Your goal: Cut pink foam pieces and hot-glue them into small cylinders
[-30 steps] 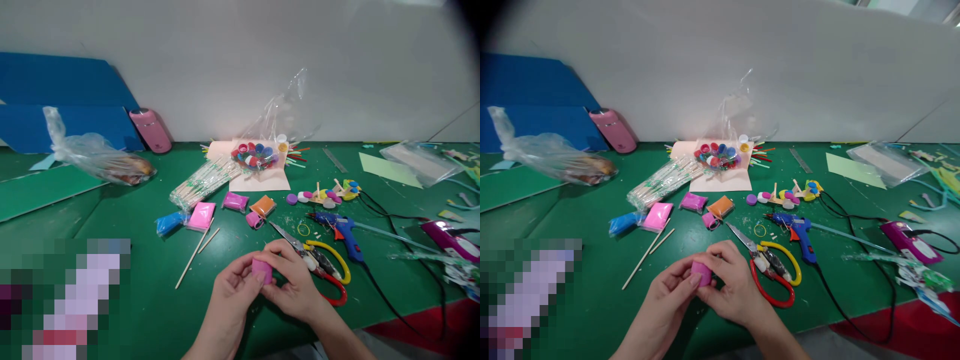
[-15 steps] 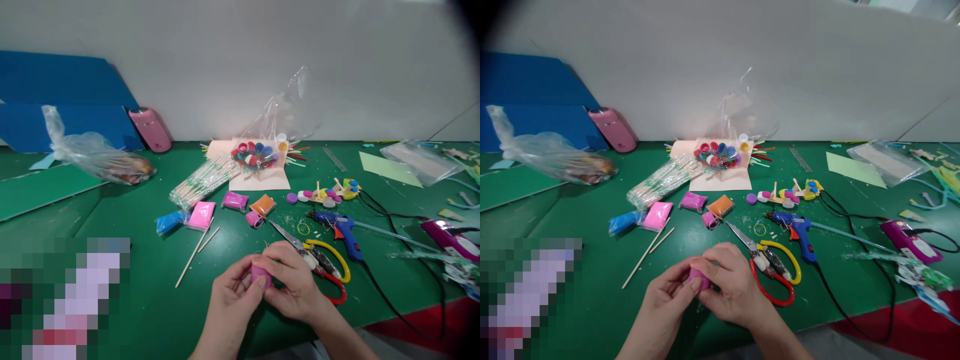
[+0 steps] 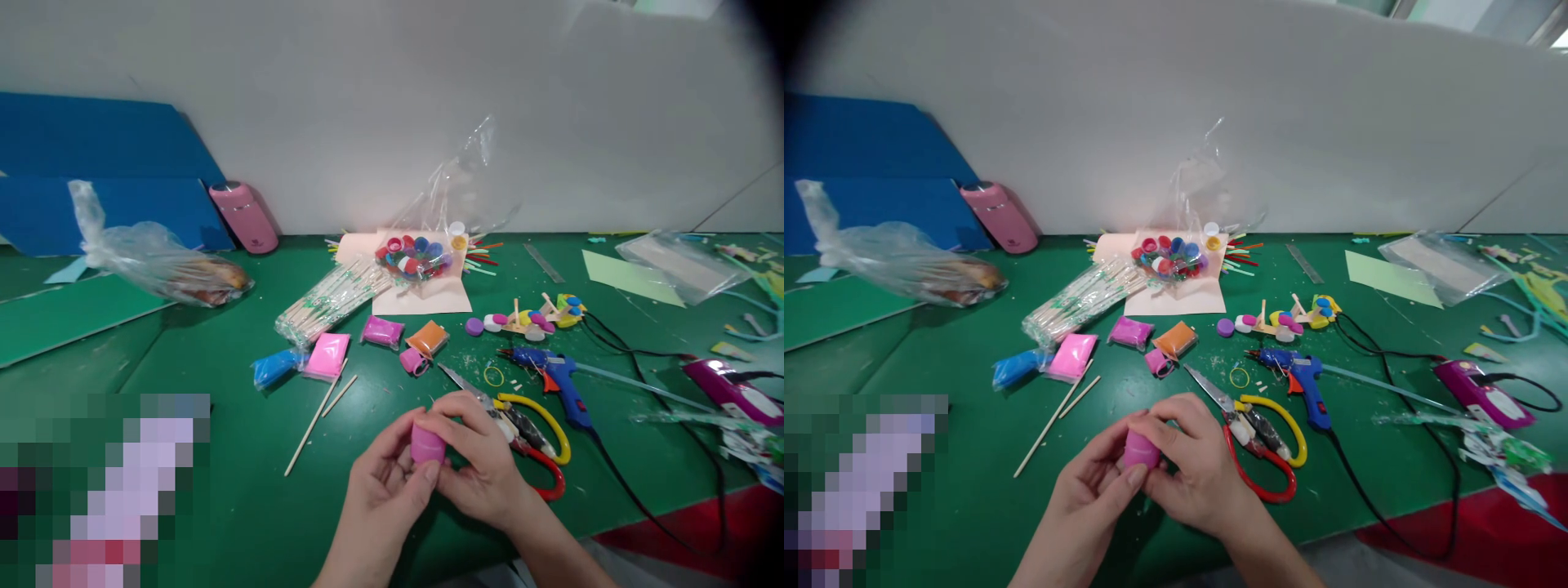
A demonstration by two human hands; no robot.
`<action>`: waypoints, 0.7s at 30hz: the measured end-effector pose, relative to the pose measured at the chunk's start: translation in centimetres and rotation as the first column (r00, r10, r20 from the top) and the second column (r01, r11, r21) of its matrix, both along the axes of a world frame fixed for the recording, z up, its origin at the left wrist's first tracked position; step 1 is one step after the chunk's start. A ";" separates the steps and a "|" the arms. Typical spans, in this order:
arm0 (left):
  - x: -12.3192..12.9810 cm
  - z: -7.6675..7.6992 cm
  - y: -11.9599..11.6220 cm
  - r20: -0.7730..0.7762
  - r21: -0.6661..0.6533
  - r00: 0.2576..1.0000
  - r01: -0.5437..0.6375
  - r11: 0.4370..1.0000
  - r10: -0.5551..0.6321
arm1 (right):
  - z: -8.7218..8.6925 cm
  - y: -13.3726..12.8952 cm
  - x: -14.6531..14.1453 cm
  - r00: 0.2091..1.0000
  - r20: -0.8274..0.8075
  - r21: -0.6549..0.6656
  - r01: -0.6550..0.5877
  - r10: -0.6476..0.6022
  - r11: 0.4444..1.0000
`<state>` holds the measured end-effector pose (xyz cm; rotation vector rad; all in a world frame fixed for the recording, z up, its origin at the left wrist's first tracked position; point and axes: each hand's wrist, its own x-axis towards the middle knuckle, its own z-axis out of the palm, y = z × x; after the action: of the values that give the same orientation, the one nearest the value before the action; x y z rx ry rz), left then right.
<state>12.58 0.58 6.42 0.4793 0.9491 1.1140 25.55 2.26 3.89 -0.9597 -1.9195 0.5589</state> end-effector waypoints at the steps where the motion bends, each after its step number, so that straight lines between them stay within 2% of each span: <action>1: 0.0 0.0 -0.1 0.011 0.002 1.000 -0.003 1.000 0.003 | 0.0 0.0 0.0 1.000 -0.004 0.010 -0.003 0.003 1.000; 10: 0.2 0.0 -0.3 -0.008 -0.027 1.000 -0.020 0.999 0.020 | 0.2 0.0 -0.1 1.000 0.014 0.048 0.005 -0.006 0.999; 21: 0.4 0.3 -0.4 0.008 -0.067 0.997 -0.079 0.995 0.080 | 0.2 -0.2 -0.4 1.000 0.022 0.026 0.010 -0.010 1.000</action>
<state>13.03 0.17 6.69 0.3837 0.9995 1.1518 25.19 2.05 4.10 -0.9616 -1.9361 0.5181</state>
